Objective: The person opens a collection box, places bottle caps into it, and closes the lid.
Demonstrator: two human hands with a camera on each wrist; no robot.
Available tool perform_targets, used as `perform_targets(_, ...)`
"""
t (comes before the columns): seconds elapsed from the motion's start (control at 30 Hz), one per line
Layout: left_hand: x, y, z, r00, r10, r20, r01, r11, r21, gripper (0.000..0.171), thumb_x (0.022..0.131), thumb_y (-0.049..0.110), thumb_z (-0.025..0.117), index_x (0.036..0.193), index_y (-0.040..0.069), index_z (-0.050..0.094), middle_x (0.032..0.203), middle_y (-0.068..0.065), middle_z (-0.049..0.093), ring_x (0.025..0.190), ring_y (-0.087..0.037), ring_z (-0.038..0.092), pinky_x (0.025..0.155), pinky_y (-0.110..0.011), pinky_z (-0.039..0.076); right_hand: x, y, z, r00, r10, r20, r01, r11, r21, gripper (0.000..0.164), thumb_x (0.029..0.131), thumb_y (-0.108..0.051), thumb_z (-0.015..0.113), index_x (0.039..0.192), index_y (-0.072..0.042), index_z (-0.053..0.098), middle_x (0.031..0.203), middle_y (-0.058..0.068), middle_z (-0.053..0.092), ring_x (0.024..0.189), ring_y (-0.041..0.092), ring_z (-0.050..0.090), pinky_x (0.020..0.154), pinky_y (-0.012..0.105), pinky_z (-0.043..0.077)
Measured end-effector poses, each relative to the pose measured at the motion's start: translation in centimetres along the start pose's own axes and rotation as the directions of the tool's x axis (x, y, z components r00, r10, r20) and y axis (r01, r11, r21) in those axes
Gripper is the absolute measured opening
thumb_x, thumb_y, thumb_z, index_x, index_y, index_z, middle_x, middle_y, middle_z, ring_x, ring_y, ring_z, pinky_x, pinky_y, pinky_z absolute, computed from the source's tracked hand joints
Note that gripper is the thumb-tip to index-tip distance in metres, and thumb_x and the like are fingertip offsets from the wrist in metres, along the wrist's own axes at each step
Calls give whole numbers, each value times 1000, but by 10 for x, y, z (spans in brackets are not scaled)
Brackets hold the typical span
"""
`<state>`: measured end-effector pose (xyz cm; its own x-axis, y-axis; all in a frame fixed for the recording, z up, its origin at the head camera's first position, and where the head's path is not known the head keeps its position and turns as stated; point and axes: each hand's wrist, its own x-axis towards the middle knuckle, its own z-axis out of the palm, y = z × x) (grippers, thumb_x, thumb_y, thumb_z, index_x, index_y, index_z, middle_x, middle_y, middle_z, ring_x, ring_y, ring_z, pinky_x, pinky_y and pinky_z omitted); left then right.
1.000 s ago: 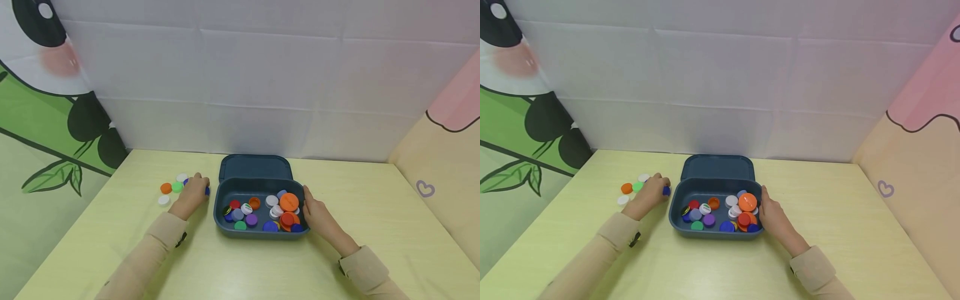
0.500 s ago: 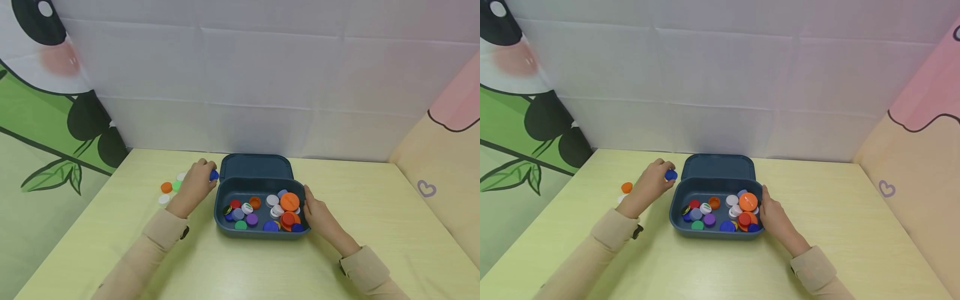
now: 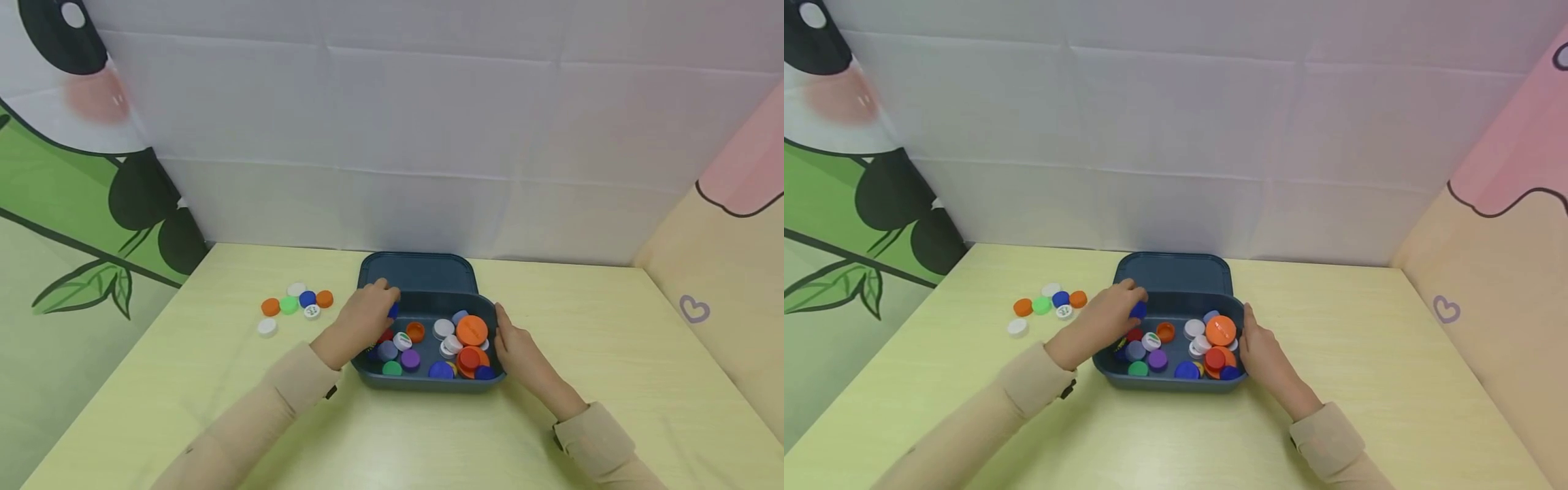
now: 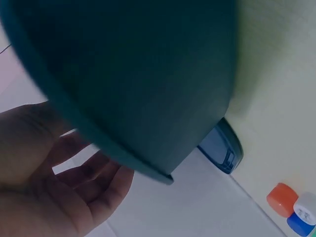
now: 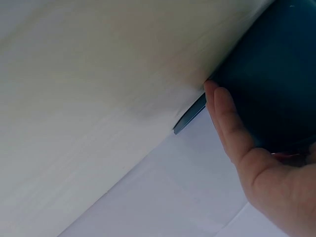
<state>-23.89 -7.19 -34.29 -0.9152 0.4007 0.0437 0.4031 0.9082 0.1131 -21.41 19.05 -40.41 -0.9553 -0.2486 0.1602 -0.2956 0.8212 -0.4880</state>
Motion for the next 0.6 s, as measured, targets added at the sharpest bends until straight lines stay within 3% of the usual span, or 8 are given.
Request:
perform_targets(0.2,6,-1,15,997,39,60,-43,997,65,27,80,14,69,105,6,63,95,-11,59,82,-23,59,76,-34,52,0,-1,0,1000,9,9,-9,1000,3,50,92,-3,41,136,15,23,103,32,59,80,25,60,74,41,52)
perform_targets(0.33,7,-2,23,995,59,81,-65,995,77,24,81,10,67,105,6,64,94,-11,60,81,-23,59,77,-34,52,-1,-3,-2,999,18,26,-19,1000,10,51,93,-3,40,137,14,22,105,32,58,80,25,59,75,41,52)
perform_targets(0.37,9,-5,30,995,76,66,-82,993,88,24,81,9,68,104,6,64,93,-11,60,80,-23,59,75,-34,53,-1,-3,-2,999,19,28,-20,1000,11,51,93,-3,40,137,14,22,106,32,58,80,25,59,75,40,52)
perform_targets(0.57,9,-5,33,994,64,86,-71,993,90,23,80,10,69,102,7,64,91,-11,60,78,-22,57,73,-34,53,0,-2,-2,999,22,27,-22,1000,4,51,92,-3,41,137,14,22,88,25,60,74,22,57,71,37,53)
perform_targets(0.6,7,-2,28,993,43,107,-52,995,80,23,81,10,68,103,6,64,92,-11,60,79,-21,57,75,-33,52,0,-2,-2,999,22,26,-22,1000,3,51,92,-3,41,137,14,22,87,24,60,74,22,57,71,37,53)
